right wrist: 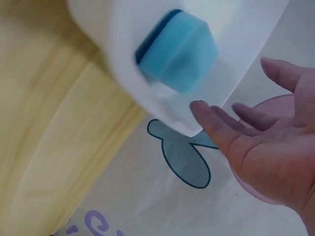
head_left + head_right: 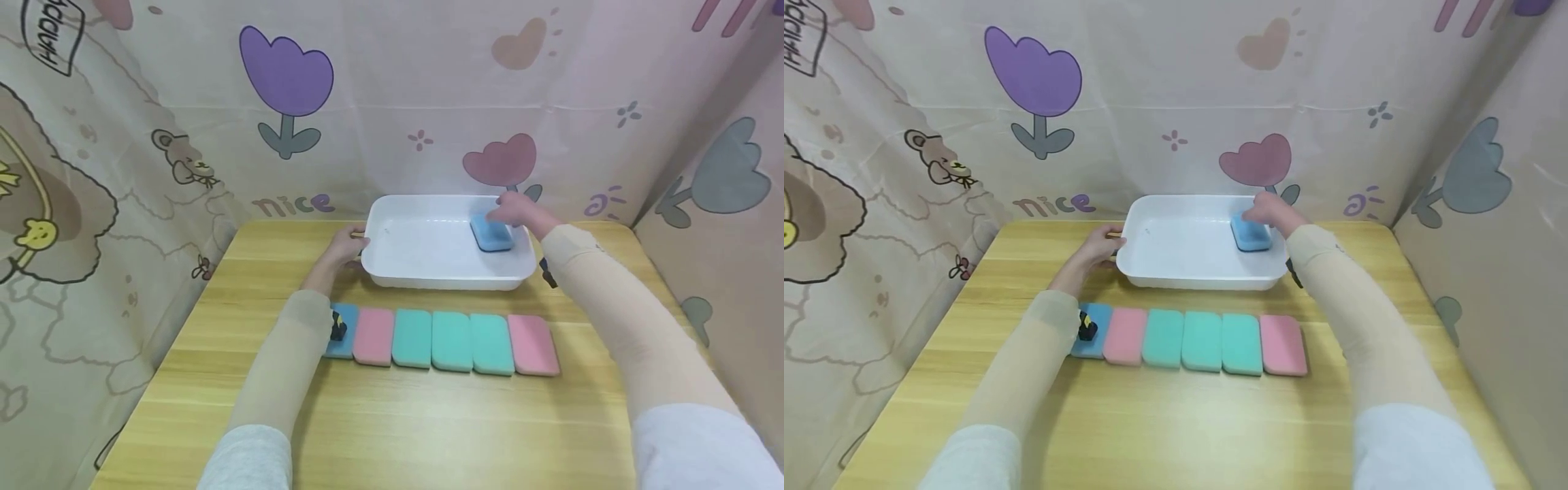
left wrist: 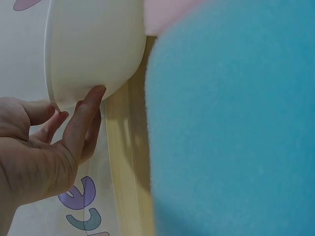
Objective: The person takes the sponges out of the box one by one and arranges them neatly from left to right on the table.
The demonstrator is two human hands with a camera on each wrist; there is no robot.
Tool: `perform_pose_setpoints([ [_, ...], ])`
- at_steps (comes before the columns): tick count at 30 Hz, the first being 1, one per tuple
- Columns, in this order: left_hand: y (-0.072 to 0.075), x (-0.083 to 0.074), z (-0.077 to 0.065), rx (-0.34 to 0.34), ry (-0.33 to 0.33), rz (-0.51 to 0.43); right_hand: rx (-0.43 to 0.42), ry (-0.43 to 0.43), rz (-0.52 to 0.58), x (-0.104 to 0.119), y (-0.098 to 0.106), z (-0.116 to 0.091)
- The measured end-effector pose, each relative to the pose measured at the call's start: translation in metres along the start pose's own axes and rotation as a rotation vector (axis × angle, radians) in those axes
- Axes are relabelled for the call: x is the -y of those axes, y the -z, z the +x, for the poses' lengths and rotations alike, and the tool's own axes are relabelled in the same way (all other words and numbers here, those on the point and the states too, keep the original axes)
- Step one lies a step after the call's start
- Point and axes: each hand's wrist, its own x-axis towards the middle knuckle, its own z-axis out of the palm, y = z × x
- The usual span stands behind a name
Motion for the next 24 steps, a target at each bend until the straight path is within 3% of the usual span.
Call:
perform_pose_setpoints([
  [4, -0.002, -0.001, -0.001, 0.002, -0.002, 0.003, 0.037, -0.079, 0.041, 0.001, -0.003, 0.011],
  [10, -0.005, -0.001, 0.000, -0.004, -0.002, 0.012, 0.073, -0.142, -0.001, 0.003, -0.008, 0.017],
  [24, -0.002, -0.001, -0.001, -0.019, -0.009, 0.044, 0.096, -0.126, -0.169, 0.000, -0.023, 0.035],
])
